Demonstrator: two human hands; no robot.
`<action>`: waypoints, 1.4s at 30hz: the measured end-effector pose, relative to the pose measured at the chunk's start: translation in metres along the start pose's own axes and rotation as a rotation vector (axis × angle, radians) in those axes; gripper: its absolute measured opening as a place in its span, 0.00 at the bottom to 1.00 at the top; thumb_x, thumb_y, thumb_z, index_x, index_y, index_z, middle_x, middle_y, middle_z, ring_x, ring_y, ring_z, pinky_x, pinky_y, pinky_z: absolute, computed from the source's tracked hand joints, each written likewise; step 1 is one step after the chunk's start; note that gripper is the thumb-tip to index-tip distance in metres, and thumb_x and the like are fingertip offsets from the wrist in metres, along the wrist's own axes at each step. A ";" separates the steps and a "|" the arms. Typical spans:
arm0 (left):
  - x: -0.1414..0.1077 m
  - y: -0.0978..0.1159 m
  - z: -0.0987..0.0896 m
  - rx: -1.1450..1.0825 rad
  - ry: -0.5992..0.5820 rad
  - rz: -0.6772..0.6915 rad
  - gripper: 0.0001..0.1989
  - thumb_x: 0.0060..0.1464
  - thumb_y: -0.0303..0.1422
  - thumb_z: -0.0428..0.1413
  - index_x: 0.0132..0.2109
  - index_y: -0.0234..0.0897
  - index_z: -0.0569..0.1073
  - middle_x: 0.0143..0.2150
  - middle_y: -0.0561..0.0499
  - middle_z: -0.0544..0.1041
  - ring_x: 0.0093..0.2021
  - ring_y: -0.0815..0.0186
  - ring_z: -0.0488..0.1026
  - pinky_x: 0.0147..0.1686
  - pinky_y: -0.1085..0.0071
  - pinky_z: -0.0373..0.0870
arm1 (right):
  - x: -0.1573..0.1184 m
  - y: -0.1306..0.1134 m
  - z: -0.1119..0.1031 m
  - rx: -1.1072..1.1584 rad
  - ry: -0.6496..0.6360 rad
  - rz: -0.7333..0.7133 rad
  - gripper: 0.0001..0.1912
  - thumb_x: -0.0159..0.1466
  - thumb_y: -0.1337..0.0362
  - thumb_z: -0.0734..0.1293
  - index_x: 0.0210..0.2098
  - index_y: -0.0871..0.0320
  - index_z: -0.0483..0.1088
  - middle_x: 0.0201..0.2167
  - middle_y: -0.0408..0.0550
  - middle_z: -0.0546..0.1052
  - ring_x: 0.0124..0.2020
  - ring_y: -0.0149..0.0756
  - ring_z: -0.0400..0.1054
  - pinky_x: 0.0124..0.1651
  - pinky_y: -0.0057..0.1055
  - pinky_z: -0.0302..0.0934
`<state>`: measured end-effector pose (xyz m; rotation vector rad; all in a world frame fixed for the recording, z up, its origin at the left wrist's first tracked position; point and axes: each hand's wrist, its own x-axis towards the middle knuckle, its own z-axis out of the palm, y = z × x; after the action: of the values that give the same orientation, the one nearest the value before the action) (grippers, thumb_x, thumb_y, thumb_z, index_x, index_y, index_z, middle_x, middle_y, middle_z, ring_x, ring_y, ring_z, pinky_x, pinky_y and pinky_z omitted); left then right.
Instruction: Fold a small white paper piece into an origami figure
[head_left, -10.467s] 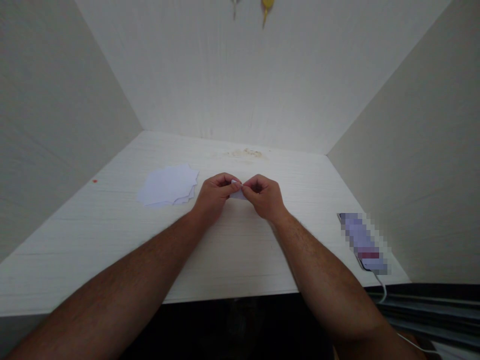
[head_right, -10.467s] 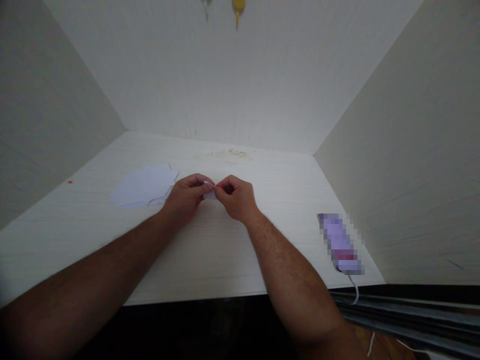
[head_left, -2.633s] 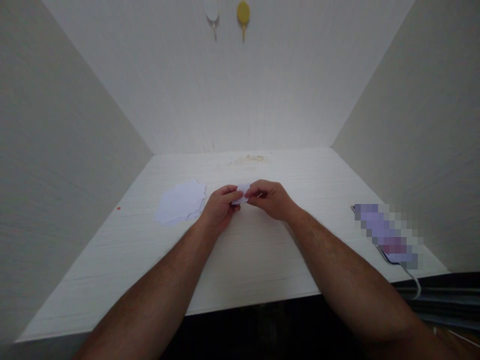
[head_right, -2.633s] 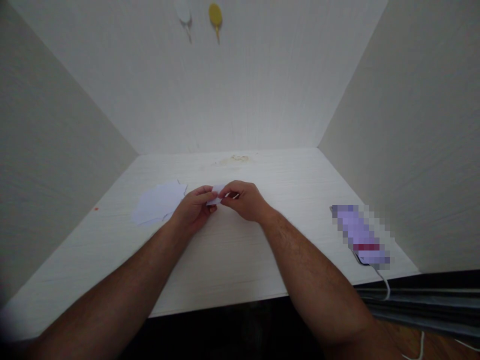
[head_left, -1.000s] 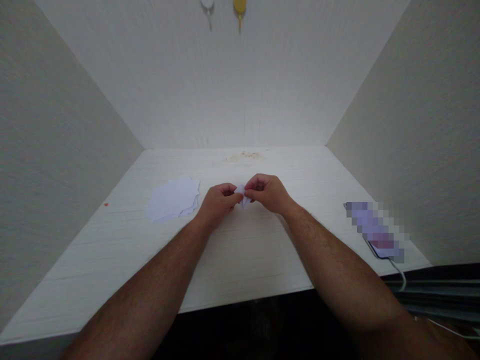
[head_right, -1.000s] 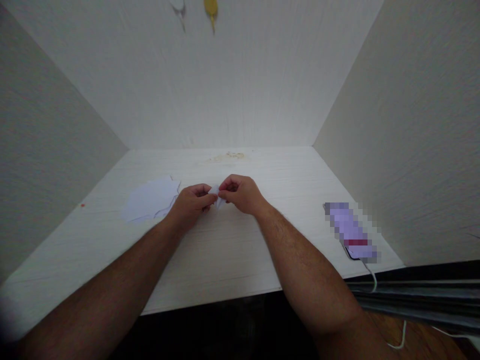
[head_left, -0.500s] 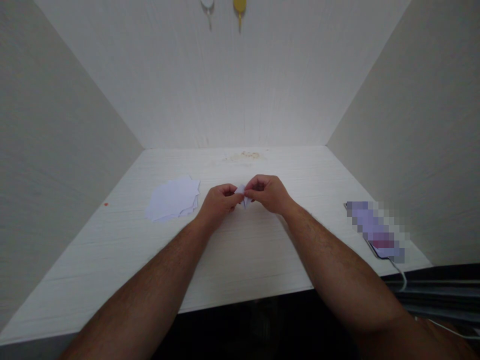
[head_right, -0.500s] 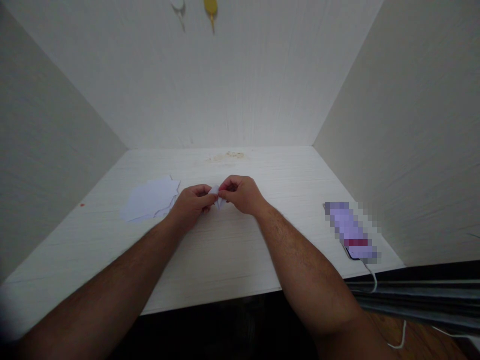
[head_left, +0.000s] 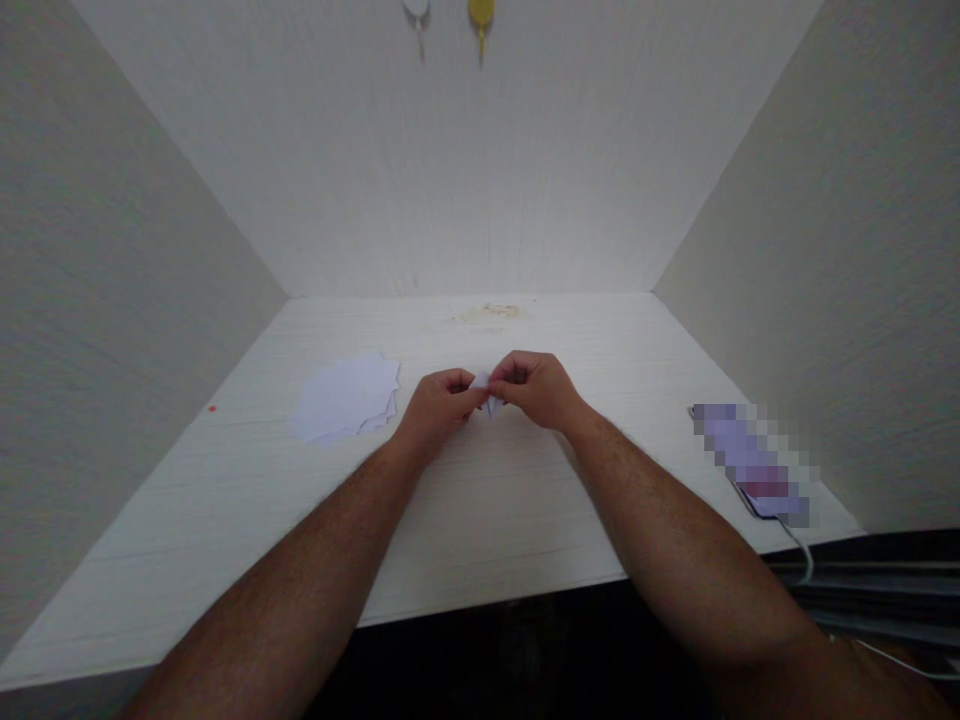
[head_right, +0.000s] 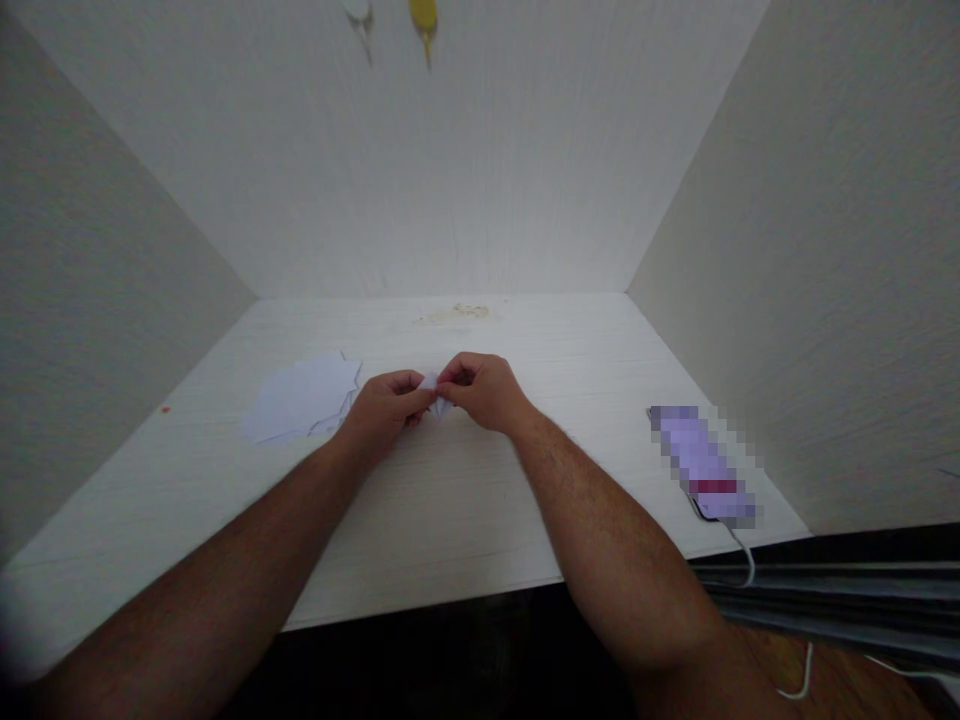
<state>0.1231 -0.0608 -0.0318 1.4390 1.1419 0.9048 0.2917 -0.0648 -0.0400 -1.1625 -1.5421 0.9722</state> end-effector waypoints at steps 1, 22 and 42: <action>-0.001 0.001 0.000 0.017 0.003 -0.002 0.09 0.43 0.35 0.61 0.25 0.36 0.69 0.17 0.57 0.66 0.18 0.74 0.59 0.21 0.74 0.53 | 0.000 0.000 0.000 -0.005 0.002 0.003 0.06 0.52 0.64 0.71 0.27 0.59 0.72 0.21 0.42 0.74 0.23 0.28 0.67 0.27 0.26 0.62; -0.002 0.003 0.002 0.044 0.150 0.121 0.07 0.46 0.32 0.59 0.25 0.35 0.72 0.19 0.58 0.67 0.22 0.73 0.60 0.24 0.74 0.55 | -0.005 -0.014 0.009 0.120 0.019 0.125 0.11 0.54 0.61 0.72 0.25 0.60 0.69 0.19 0.42 0.74 0.20 0.27 0.68 0.24 0.24 0.62; -0.002 0.001 0.003 0.085 0.129 0.123 0.08 0.47 0.36 0.57 0.27 0.35 0.71 0.20 0.56 0.68 0.22 0.72 0.61 0.23 0.74 0.56 | -0.005 -0.012 0.011 0.242 0.039 0.128 0.13 0.50 0.58 0.74 0.23 0.59 0.70 0.19 0.42 0.75 0.21 0.27 0.67 0.25 0.25 0.63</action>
<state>0.1257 -0.0633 -0.0308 1.5520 1.2090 1.0588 0.2789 -0.0735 -0.0324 -1.1096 -1.2908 1.1796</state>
